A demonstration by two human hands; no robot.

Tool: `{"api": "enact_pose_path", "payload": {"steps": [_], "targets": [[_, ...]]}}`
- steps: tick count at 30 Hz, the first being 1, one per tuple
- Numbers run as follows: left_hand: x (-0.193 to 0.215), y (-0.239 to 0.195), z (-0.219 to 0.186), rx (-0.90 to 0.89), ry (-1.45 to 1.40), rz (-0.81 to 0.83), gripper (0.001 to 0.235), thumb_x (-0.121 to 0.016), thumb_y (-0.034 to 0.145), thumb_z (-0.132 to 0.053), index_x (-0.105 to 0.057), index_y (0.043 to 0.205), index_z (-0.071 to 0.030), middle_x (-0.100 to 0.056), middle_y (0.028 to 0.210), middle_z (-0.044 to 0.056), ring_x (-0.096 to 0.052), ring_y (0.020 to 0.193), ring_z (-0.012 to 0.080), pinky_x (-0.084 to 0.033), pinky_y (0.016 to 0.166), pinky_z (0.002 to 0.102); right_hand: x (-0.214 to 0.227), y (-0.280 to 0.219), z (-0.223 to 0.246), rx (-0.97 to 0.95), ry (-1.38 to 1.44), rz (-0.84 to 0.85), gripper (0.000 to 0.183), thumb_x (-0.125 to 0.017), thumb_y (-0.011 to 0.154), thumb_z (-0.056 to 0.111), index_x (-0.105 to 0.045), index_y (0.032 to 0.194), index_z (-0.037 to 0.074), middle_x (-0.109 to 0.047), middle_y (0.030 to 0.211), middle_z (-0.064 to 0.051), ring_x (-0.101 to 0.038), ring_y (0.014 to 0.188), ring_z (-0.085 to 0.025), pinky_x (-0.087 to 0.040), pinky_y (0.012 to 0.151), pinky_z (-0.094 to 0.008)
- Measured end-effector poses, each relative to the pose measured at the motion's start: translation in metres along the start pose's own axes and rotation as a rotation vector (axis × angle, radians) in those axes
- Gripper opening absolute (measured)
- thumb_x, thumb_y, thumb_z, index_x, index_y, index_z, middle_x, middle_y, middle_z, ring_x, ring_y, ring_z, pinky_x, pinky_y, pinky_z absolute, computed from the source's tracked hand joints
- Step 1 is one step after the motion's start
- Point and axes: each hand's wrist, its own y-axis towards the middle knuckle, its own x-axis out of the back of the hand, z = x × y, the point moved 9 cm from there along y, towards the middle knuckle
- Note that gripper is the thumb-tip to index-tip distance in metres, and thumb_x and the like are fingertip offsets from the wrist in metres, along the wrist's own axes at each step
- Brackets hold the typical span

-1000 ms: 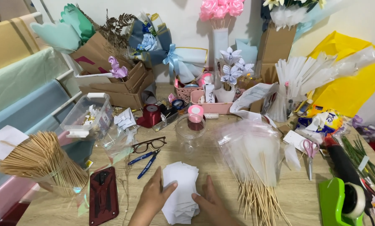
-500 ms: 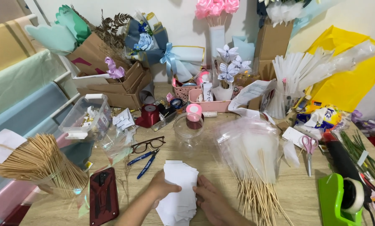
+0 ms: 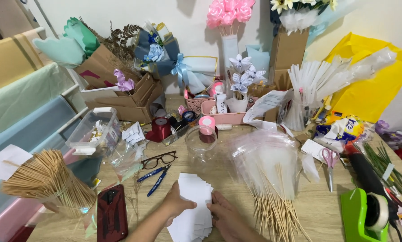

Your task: The person assembles small craft kits by placing a white paper card and a wooden stick into clear plastic bags. They handle the items one at a time, folding the paper and inserting it with the stick into each bag on a cluttered work table.

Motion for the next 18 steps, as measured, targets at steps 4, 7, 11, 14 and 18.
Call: {"api": "enact_pose_path", "payload": {"steps": [4,7,11,14,18], "targets": [[0.002,-0.001,0.002,0.086,-0.030,0.026,0.115,-0.089,0.078,-0.015,-0.015,0.164,-0.026,-0.042,0.163,0.004,-0.043,0.148,0.0233,-0.043,0.118,0.039,0.022,0.021,-0.013,-0.002,0.110,-0.082,0.079,-0.068,0.083,0.000,-0.043,0.158,0.006,-0.059,0.152,-0.002,-0.057,0.122,-0.021,-0.048,0.093,-0.041],[-0.001,-0.005,-0.004,0.078,-0.088,0.051,0.092,-0.087,0.074,-0.010,-0.038,0.151,-0.021,-0.065,0.138,0.007,-0.060,0.126,0.0233,-0.055,0.098,0.038,0.020,0.022,-0.013,-0.004,0.070,-0.039,0.079,-0.067,0.084,0.002,-0.043,0.158,0.008,-0.063,0.145,-0.004,-0.059,0.119,-0.025,-0.045,0.094,-0.040],[-0.001,-0.018,-0.007,0.087,-0.108,0.008,0.093,-0.086,0.075,-0.005,-0.035,0.152,-0.021,-0.065,0.137,0.009,-0.062,0.123,0.0247,-0.057,0.095,0.040,0.023,0.020,-0.012,-0.019,0.033,-0.049,0.073,-0.067,0.087,0.003,-0.047,0.157,0.012,-0.065,0.138,0.000,-0.059,0.116,-0.023,-0.045,0.090,-0.039],[0.002,-0.023,-0.004,0.016,-0.273,-0.058,0.098,-0.084,0.073,0.003,-0.034,0.153,-0.021,-0.065,0.140,0.008,-0.063,0.125,0.0259,-0.056,0.100,0.041,0.024,0.027,-0.008,0.046,0.002,0.030,0.071,-0.065,0.087,0.001,-0.048,0.154,0.013,-0.064,0.143,-0.004,-0.061,0.120,-0.023,-0.048,0.090,-0.040],[0.013,-0.029,-0.005,-0.270,-0.633,-0.118,0.095,-0.083,0.065,0.012,-0.043,0.147,-0.014,-0.069,0.138,0.012,-0.066,0.124,0.0246,-0.051,0.105,0.040,0.031,0.022,0.011,0.306,-0.530,0.109,0.100,-0.078,0.085,0.034,-0.017,0.162,0.017,-0.023,0.171,-0.002,-0.032,0.155,-0.024,-0.036,0.123,-0.040]]}}
